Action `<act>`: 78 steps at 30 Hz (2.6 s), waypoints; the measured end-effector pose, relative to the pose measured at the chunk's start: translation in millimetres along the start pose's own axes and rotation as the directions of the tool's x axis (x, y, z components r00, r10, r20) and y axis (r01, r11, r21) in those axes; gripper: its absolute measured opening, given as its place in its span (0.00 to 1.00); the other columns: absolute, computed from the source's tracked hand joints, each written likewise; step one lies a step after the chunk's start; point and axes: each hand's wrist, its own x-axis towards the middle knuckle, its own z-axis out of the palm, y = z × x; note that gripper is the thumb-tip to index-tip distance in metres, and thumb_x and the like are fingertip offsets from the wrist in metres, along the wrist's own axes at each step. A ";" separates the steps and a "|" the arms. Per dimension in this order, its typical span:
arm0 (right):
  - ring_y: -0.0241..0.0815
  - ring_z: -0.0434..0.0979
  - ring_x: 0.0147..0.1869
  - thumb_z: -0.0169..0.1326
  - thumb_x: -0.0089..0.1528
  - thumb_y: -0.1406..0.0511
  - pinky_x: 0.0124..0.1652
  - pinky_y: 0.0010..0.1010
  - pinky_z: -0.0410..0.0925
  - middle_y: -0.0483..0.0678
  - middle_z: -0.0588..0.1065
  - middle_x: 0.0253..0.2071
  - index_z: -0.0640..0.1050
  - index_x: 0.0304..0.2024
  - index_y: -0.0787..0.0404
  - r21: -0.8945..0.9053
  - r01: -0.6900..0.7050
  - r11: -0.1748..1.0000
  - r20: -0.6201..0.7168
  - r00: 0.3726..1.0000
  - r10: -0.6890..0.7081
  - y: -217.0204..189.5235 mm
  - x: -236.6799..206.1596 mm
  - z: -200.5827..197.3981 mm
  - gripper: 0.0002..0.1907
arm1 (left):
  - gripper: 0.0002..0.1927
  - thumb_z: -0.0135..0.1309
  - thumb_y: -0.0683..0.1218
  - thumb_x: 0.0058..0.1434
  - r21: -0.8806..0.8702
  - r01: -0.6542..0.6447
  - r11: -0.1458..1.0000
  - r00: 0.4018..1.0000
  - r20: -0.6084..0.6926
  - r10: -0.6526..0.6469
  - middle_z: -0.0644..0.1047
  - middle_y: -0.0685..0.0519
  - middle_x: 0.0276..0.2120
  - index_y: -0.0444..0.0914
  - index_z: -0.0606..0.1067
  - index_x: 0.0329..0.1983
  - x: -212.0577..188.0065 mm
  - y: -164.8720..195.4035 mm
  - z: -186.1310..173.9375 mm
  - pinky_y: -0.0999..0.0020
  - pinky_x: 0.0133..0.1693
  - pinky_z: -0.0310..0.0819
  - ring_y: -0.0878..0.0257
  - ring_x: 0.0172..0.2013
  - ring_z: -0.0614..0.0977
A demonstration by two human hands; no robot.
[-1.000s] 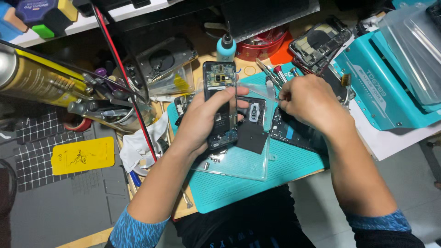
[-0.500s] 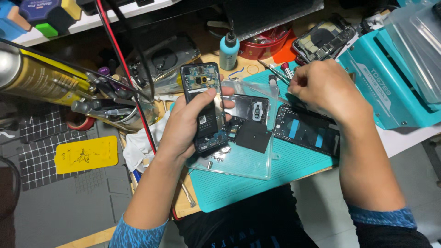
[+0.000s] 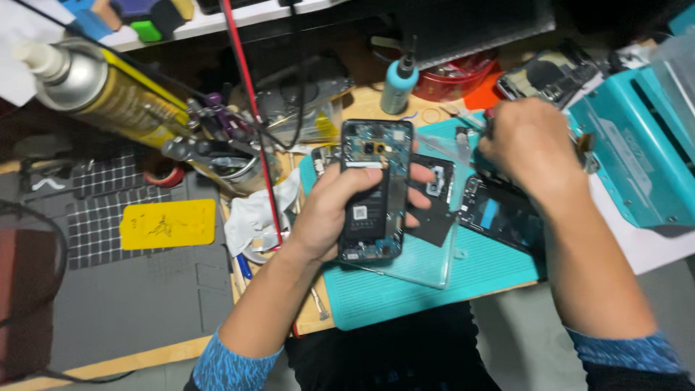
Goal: The person disassembles a smartphone on a repair bench, using a screwdriver and tweezers to remove the back cover, battery, and internal components. They test the screen by powering it on, then continue removing parts and placing them on the work surface.
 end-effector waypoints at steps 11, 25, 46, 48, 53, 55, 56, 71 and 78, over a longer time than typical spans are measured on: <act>0.41 0.78 0.34 0.56 0.66 0.73 0.38 0.29 0.73 0.56 0.76 0.35 0.73 0.38 0.70 0.991 0.073 0.115 -0.087 0.990 0.113 -53.0 -7.0 -84.5 0.05 | 0.28 0.41 0.41 0.72 -0.048 0.000 0.999 0.994 0.109 0.005 0.75 0.32 0.58 0.23 0.60 0.73 -19.9 12.7 -1.0 0.55 0.51 0.82 0.49 0.51 0.82; 0.47 0.82 0.41 0.49 0.68 0.76 0.49 0.34 0.77 0.61 0.78 0.42 0.73 0.53 0.77 0.989 0.142 0.050 -0.149 0.973 0.177 -108.6 -16.0 -99.5 0.11 | 0.25 0.41 0.41 0.72 -0.081 0.015 0.997 0.999 0.047 -0.012 0.75 0.36 0.56 0.24 0.64 0.69 -25.9 17.9 -2.1 0.56 0.50 0.82 0.50 0.49 0.82; 0.48 0.83 0.44 0.57 0.63 0.79 0.47 0.32 0.77 0.61 0.78 0.41 0.74 0.40 0.71 0.867 0.378 0.324 -0.415 0.908 0.052 -115.6 -21.9 -92.4 0.06 | 0.23 0.42 0.40 0.70 -0.032 0.025 0.999 0.996 0.087 -0.022 0.76 0.36 0.55 0.22 0.66 0.66 -33.6 26.2 2.4 0.56 0.50 0.82 0.49 0.50 0.82; 0.48 0.82 0.43 0.57 0.61 0.79 0.44 0.31 0.76 0.61 0.78 0.41 0.74 0.40 0.71 0.868 0.360 0.342 -0.405 0.912 0.066 -117.8 -20.1 -95.0 0.07 | 0.23 0.42 0.39 0.70 -0.017 0.027 0.999 0.996 0.081 -0.026 0.76 0.36 0.54 0.22 0.66 0.65 -33.9 26.4 2.5 0.57 0.50 0.82 0.50 0.50 0.82; 0.47 0.82 0.44 0.57 0.64 0.80 0.46 0.30 0.76 0.60 0.78 0.41 0.75 0.43 0.72 0.852 0.379 0.361 -0.418 0.908 0.034 -121.1 -20.3 -98.1 0.06 | 0.22 0.42 0.40 0.71 0.014 0.038 0.999 0.996 0.076 -0.039 0.78 0.36 0.51 0.22 0.69 0.64 -33.8 26.9 1.5 0.59 0.50 0.82 0.52 0.47 0.83; 0.46 0.82 0.43 0.58 0.64 0.79 0.44 0.29 0.75 0.61 0.78 0.42 0.75 0.42 0.72 0.857 0.356 0.373 -0.403 0.913 0.053 -121.8 -20.6 -98.1 0.06 | 0.22 0.42 0.40 0.71 0.022 0.047 0.999 0.996 0.073 -0.049 0.79 0.36 0.49 0.22 0.69 0.63 -33.3 27.1 1.2 0.60 0.49 0.82 0.52 0.46 0.83; 0.46 0.82 0.42 0.58 0.63 0.79 0.42 0.28 0.75 0.61 0.78 0.42 0.75 0.41 0.73 0.859 0.339 0.383 -0.392 0.917 0.068 -121.7 -20.9 -97.9 0.05 | 0.22 0.42 0.40 0.70 0.017 0.044 0.999 0.996 0.073 -0.045 0.79 0.36 0.49 0.22 0.69 0.63 -32.6 27.0 1.0 0.60 0.49 0.82 0.53 0.46 0.83; 0.44 0.82 0.43 0.58 0.65 0.78 0.45 0.27 0.75 0.61 0.78 0.41 0.75 0.40 0.73 0.879 0.313 0.359 -0.356 0.933 0.059 -121.0 -12.2 -92.6 0.04 | 0.19 0.44 0.42 0.73 0.089 0.027 0.996 0.999 0.042 -0.031 0.80 0.38 0.44 0.23 0.72 0.60 -27.4 21.2 -7.6 0.63 0.46 0.82 0.54 0.42 0.84; 0.44 0.82 0.43 0.58 0.65 0.78 0.45 0.27 0.75 0.60 0.79 0.41 0.75 0.41 0.73 0.872 0.349 0.343 -0.391 0.918 0.061 -128.5 -12.9 -92.2 0.04 | 0.20 0.44 0.41 0.72 0.049 0.009 0.999 1.000 0.024 -0.010 0.80 0.40 0.46 0.23 0.70 0.61 -27.4 20.5 -5.6 0.61 0.45 0.83 0.55 0.43 0.84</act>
